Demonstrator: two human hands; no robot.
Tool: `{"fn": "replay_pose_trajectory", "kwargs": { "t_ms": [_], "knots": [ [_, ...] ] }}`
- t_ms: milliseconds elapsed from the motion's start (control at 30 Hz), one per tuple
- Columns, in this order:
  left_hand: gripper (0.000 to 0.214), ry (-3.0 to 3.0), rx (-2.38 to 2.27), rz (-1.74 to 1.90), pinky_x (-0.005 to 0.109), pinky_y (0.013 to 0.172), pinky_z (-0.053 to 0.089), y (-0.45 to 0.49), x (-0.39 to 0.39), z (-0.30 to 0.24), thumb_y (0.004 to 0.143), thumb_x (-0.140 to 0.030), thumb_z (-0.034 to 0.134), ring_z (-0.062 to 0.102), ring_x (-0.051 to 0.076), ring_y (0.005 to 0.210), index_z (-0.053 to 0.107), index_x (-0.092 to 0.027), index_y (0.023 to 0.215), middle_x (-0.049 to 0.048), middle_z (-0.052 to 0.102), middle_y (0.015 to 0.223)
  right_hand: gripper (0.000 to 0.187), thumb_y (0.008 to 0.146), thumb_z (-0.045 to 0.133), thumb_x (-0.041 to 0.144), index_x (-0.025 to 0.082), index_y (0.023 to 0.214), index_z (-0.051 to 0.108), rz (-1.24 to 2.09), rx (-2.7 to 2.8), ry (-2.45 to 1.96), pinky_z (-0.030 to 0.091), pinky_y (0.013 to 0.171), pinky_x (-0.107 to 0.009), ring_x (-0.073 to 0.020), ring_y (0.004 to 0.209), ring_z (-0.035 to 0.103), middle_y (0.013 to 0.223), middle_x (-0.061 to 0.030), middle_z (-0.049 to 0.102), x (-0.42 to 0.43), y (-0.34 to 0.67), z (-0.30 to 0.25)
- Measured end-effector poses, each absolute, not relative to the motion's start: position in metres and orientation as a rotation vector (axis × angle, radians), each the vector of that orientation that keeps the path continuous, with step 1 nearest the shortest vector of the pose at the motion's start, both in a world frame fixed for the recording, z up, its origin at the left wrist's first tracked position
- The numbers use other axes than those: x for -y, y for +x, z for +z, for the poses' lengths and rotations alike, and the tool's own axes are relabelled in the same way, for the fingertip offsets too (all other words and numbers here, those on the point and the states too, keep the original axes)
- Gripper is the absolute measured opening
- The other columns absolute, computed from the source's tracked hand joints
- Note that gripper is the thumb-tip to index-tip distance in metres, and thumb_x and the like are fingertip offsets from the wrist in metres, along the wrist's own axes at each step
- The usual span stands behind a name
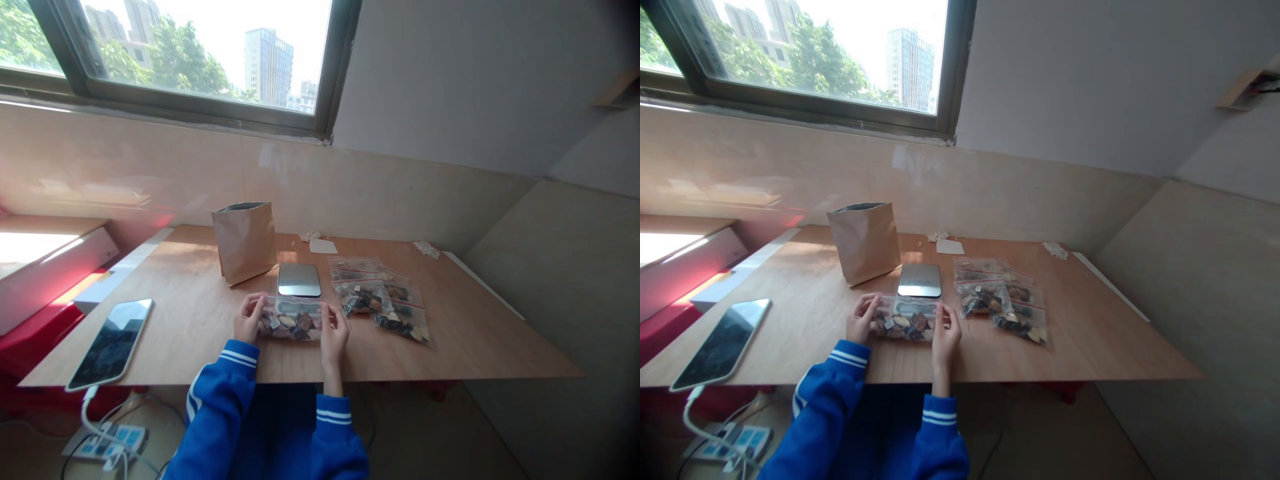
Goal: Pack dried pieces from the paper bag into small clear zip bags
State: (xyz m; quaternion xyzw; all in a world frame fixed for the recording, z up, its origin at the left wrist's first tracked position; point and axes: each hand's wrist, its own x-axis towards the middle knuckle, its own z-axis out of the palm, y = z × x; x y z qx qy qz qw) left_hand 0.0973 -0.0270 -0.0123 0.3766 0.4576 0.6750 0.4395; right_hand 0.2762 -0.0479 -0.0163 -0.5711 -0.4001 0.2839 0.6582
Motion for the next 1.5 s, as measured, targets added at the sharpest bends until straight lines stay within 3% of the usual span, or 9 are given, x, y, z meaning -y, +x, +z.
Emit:
{"fn": "replay_pose_trajectory", "kwargs": {
  "t_ms": [233,533,700,933,1500],
  "knots": [
    [0.041,0.961,-1.191,1.688,0.024,0.053,0.05,0.095,0.028,-0.011,0.062,-0.05,0.076,0.066,0.016,0.062,0.067,-0.015,0.082,0.0051,0.07,0.073,0.04,0.083,0.058,0.05,0.013,0.093,0.068,0.594,0.953,-1.223,0.05,0.075,-0.031,-0.0201,0.081,0.064,0.092,-0.0112,0.07,0.046,0.283,-0.02],
    [0.035,1.097,-1.218,1.715,0.028,0.065,0.055,0.092,0.027,-0.021,0.068,-0.047,0.073,0.064,0.018,0.076,0.069,-0.014,0.081,0.0054,0.069,0.079,0.039,0.08,0.061,0.05,0.013,0.09,0.069,0.572,0.871,-1.209,0.049,0.073,-0.03,-0.0184,0.078,0.063,0.086,-0.0087,0.07,0.045,0.282,-0.024],
    [0.036,1.125,-1.216,1.671,0.023,0.06,0.051,0.094,0.027,-0.021,0.069,-0.048,0.072,0.063,0.015,0.071,0.067,-0.015,0.081,0.0039,0.068,0.075,0.04,0.078,0.062,0.052,0.014,0.089,0.067,0.719,0.801,-1.139,0.052,0.069,-0.03,-0.0167,0.071,0.064,0.083,-0.0069,0.069,0.04,0.278,-0.029],
    [0.034,1.199,-1.18,1.593,0.022,0.061,0.049,0.097,0.03,-0.016,0.07,-0.046,0.073,0.064,0.015,0.073,0.068,-0.015,0.085,0.0045,0.07,0.08,0.033,0.078,0.065,0.047,0.016,0.09,0.067,0.793,0.9,-1.074,0.051,0.075,-0.029,-0.0161,0.077,0.063,0.084,-0.0046,0.068,0.042,0.272,-0.025],
    [0.029,1.148,-1.163,1.618,0.023,0.061,0.05,0.095,0.027,-0.023,0.067,-0.042,0.075,0.06,0.015,0.074,0.069,-0.014,0.077,0.0039,0.068,0.078,0.032,0.076,0.067,0.046,0.016,0.086,0.065,0.734,0.815,-1.059,0.049,0.072,-0.028,-0.0151,0.071,0.06,0.073,-0.002,0.065,0.042,0.267,-0.023]
  ]
}}
